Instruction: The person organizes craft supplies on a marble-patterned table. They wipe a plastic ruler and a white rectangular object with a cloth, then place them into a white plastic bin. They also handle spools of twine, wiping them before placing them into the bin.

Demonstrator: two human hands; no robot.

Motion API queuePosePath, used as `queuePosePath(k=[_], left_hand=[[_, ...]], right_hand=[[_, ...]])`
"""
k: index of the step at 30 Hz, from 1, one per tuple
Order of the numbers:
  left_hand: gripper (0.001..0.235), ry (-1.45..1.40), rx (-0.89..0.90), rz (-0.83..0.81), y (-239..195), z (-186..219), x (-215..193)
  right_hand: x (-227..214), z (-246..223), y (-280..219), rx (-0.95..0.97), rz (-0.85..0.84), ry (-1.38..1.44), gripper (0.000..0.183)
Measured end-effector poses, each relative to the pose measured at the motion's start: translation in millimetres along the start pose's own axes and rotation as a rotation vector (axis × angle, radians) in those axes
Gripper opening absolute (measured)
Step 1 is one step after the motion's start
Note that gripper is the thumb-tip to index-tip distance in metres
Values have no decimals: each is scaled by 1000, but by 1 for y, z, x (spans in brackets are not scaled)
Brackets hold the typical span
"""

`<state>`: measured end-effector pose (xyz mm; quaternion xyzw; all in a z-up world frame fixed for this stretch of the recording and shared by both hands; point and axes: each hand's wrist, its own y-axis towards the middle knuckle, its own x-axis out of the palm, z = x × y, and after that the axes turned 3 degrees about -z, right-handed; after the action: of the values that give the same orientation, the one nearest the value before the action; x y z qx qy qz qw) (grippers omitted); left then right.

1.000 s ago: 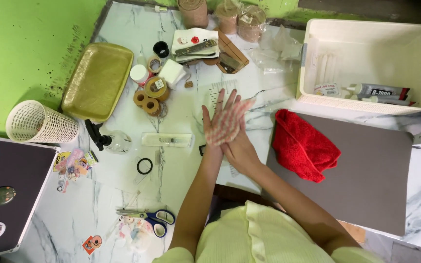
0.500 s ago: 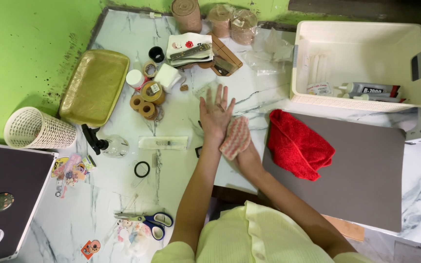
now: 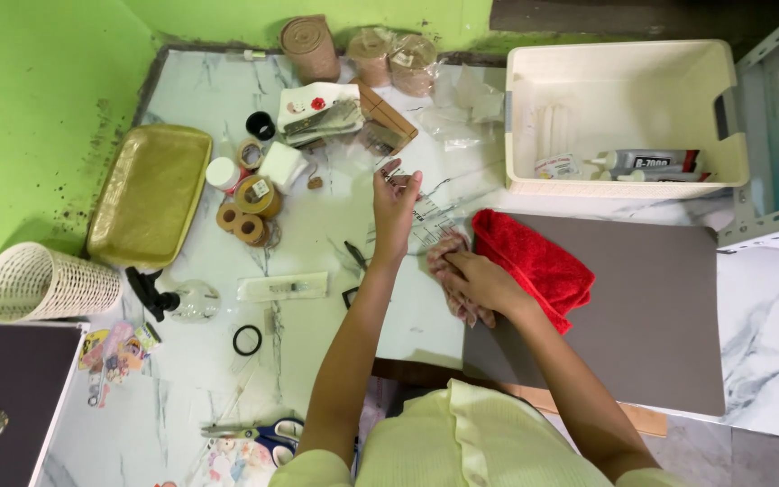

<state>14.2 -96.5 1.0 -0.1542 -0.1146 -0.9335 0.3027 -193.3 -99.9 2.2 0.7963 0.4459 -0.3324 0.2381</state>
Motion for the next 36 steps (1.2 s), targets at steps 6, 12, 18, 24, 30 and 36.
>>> queuePosePath(k=[6,12,18,24,30,36], left_hand=[[57,531,26,-312,2,35,60],[89,1102,563,-699,31,22,134],[95,1418,791,-865,103,0,225],[85,1527,1008,-860,185,-70,299],[63,1541,1283,-763,260,-187,326],[49,1356,1138,-940,264,-194,299]], right_hand=[[-93,-34,-8,522,183,-211,38],[-130,25,3,324,599,457,28],[-162,97,4,367,726,622,24],[-186,160,23,377,681,269,21],[-184,187,48,373,641,78,20],[-178,182,53,396,661,102,18]])
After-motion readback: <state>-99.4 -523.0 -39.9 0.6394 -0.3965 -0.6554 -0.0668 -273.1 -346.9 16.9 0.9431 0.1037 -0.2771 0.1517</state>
